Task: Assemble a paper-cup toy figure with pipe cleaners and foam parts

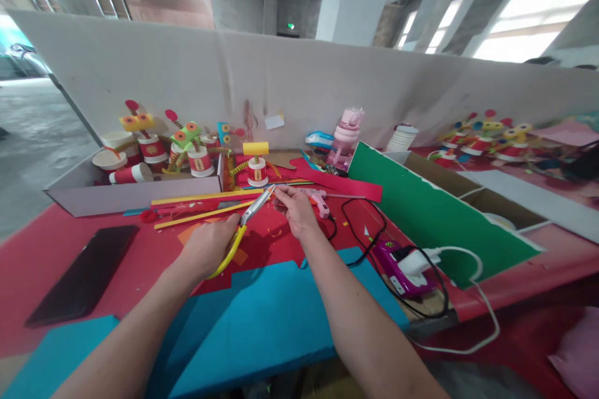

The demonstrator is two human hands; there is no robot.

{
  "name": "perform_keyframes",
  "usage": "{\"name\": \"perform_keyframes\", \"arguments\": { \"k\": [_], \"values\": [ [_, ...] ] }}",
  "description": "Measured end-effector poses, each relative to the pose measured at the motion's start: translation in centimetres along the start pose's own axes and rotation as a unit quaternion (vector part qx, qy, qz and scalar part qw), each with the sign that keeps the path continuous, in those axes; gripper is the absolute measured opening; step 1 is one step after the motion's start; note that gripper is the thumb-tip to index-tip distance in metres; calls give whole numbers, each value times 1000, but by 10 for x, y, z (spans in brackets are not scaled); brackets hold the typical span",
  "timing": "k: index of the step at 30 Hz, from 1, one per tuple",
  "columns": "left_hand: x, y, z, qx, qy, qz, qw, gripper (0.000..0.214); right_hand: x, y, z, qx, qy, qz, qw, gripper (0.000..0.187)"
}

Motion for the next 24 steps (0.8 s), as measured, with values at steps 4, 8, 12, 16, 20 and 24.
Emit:
{"name": "perform_keyframes", "arguments": {
  "k": [4,8,12,16,20,24],
  "values": [
    [-1,0,1,-8,1,-6,1000,38,2,1,-1,-3,2,-8,1000,30],
    [-2,0,2,-4,1,-8,1000,36,1,1,-1,-4,2,-10,1000,30],
    [-1,-1,1,-11,-4,-7,1000,36,1,2,0,-2,1,-15,1000,31],
    [1,-1,1,-18,-13,-1,1000,34,3,3,0,2,1,-19,1000,29],
    [-4,3,7,-26,-44,-34,998,35,4,3,0,2,7,-21,1000,27],
    [-13,12,14,-64,-203,-117,970,33,-2,0,2,9,21,-21,1000,28]
  ]
}}
Point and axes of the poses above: each hand's wrist, its own y-axis towards the middle knuckle, its own x-axis out of the back of the hand, z = x × y, the point moved 1 cm from there along y, towards the middle knuckle, and after that the axes turned 12 degrees about z, right-handed, at the moved point
